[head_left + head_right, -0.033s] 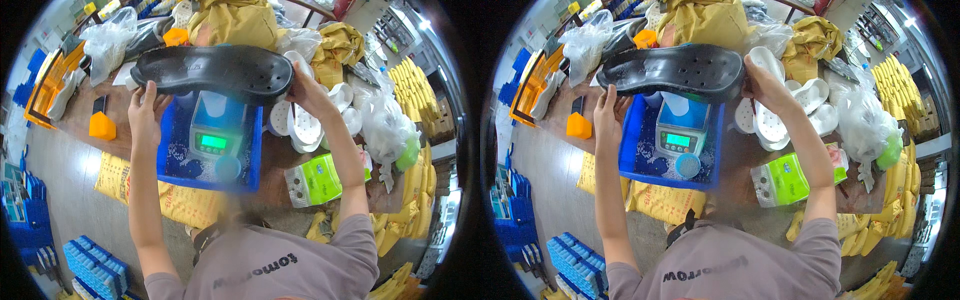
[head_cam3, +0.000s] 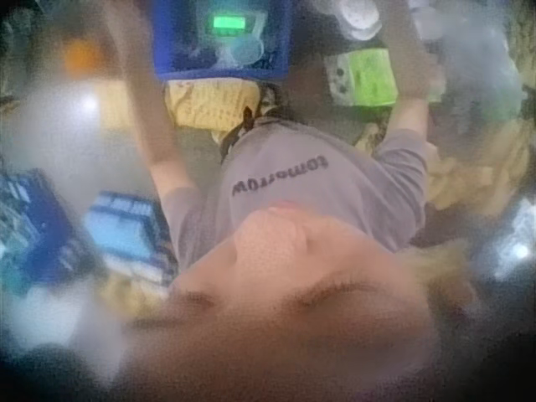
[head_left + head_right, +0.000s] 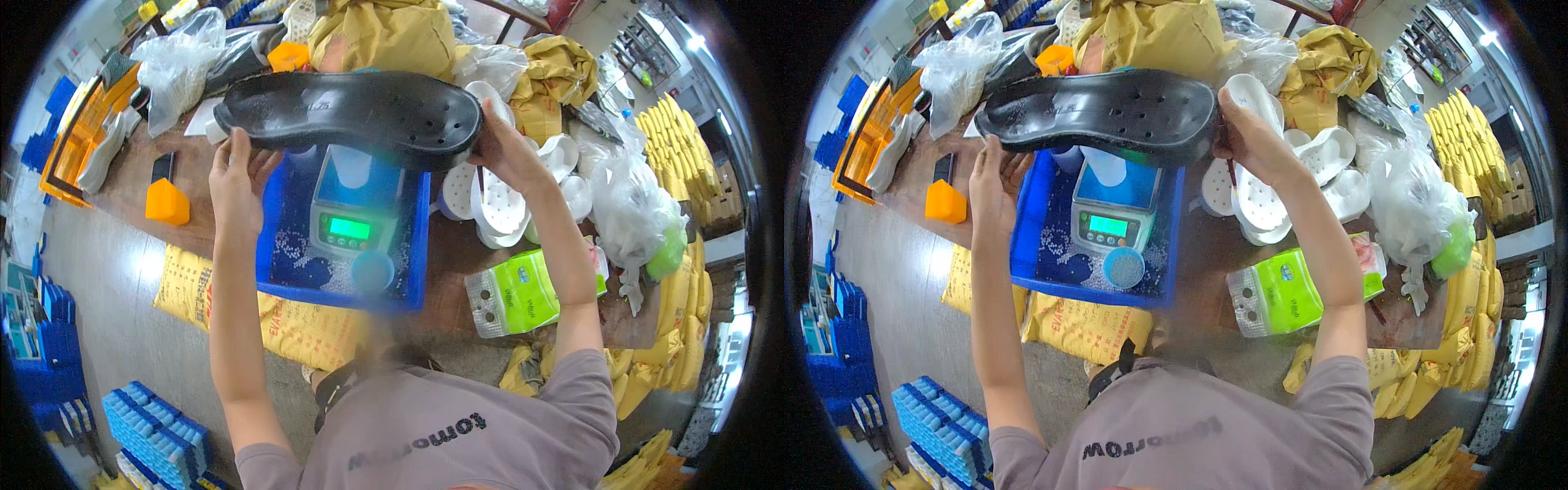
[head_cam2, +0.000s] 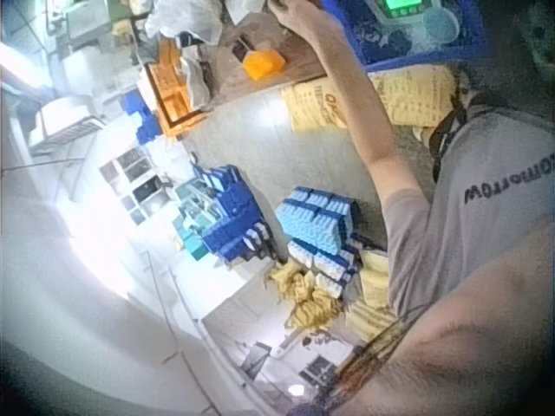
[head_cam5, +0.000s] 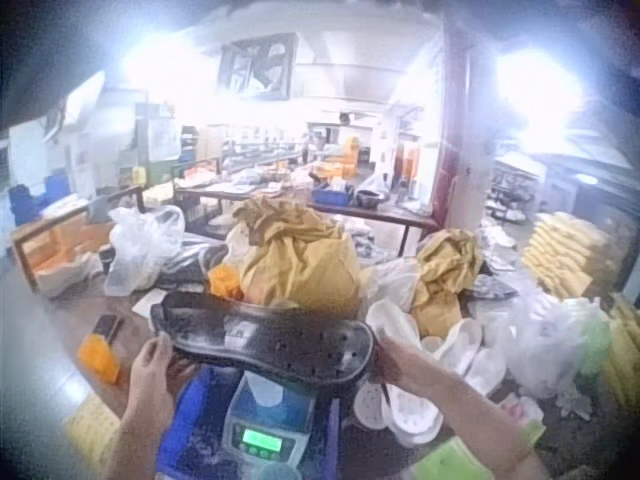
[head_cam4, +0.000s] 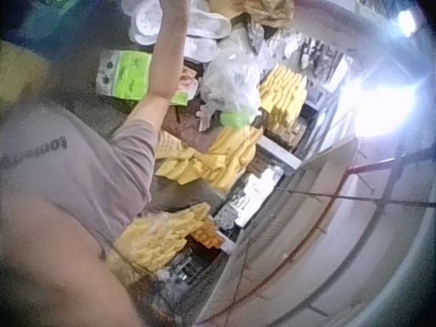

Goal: The person picks up a pair of black clogs from a rack, inspects them, and places them in a plastic bag. They then weigh the clogs on a digital scale, mark them with a pen, and record the weight on a clipboard. The person repeats this process for another pair of clogs.

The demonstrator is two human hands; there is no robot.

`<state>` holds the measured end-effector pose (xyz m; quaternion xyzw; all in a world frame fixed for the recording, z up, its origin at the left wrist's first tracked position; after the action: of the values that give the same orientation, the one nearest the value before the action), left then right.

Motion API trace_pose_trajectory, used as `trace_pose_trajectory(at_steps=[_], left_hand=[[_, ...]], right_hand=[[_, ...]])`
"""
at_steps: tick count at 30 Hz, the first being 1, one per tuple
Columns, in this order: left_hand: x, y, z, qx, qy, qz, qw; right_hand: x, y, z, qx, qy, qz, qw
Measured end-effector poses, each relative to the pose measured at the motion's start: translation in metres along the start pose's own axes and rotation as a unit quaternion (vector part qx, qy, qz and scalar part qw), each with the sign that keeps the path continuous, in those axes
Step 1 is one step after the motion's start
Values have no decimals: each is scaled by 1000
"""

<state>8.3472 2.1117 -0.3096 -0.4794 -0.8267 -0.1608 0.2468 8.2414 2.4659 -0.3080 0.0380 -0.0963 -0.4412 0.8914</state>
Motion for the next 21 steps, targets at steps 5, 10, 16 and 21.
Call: trace_pose_trajectory(at_steps=[5,10,16,21], left_hand=[[-9,0,-9,8,50,-27,998],[-19,-7,-16,54,24,-39,998],[-21,-9,-14,51,2,-49,997],[-19,-14,-6,27,3,-90,996]], right_hand=[[0,2,0,-16,-65,-7,998],[15,9,13,-38,-140,46,988],[11,20,21,-52,-113,-48,991],[7,23,24,-73,-91,-86,989]])
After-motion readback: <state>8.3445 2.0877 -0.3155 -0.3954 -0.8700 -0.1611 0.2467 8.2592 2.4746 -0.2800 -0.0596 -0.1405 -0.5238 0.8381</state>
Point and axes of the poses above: each hand's wrist, its own y-axis away from the middle knuckle, its own x-axis out of the palm, z = x × y, the point moved 9 cm from there along -y, towards the middle knuckle, and after that the axes turned 4 degrees about y, right-handed, at the moved point
